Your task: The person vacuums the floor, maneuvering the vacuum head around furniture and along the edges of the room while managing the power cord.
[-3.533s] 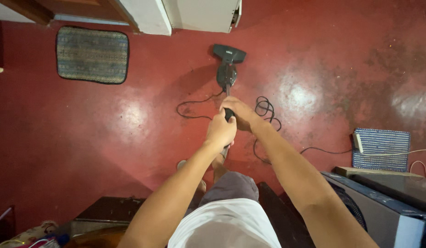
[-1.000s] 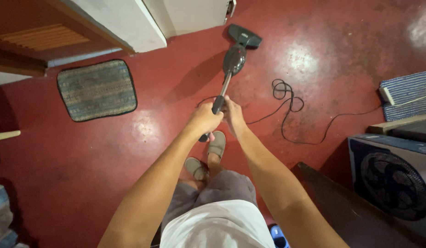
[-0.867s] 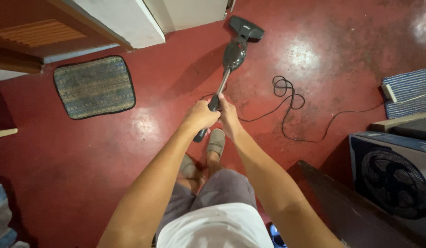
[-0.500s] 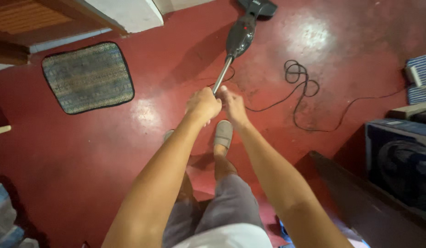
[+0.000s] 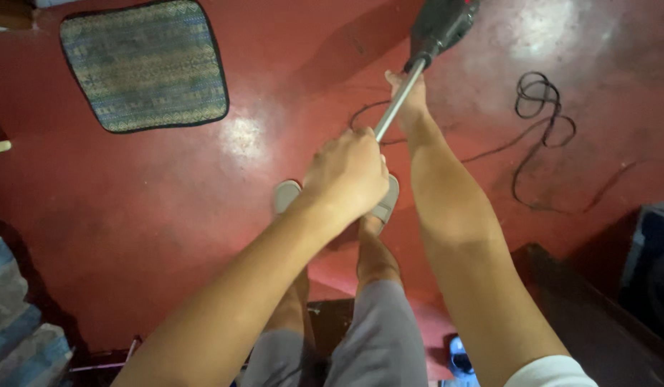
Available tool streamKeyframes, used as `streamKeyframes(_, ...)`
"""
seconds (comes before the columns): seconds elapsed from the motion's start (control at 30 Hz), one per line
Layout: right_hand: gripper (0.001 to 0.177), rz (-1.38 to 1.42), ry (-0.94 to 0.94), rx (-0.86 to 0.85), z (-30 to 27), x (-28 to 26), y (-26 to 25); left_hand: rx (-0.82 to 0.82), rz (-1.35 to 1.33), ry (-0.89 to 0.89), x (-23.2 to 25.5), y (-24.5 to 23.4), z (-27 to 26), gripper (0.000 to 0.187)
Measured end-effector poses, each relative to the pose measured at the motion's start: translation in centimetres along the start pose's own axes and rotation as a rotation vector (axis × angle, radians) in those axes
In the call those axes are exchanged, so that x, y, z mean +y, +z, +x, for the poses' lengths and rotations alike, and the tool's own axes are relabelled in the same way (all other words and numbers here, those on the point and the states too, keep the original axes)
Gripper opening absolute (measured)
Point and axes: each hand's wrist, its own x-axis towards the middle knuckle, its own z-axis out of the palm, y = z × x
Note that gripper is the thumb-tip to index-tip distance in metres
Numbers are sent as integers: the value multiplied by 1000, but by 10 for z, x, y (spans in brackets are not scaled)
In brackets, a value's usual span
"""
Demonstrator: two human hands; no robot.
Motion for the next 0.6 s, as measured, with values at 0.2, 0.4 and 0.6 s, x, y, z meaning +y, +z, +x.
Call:
streamKeyframes(0.2, 16, 164, 93, -60, -42, -17, -4, 32, -32, 2, -17, 7, 4, 32)
streamKeyframes(0.4, 21, -240, -93, 12, -158, -81, -23, 68, -36, 36, -10, 5, -7, 32)
streamKeyframes(0.6, 24, -111, 57, 26, -270, -157, -31, -151, -287, -83, -12, 7, -43, 32)
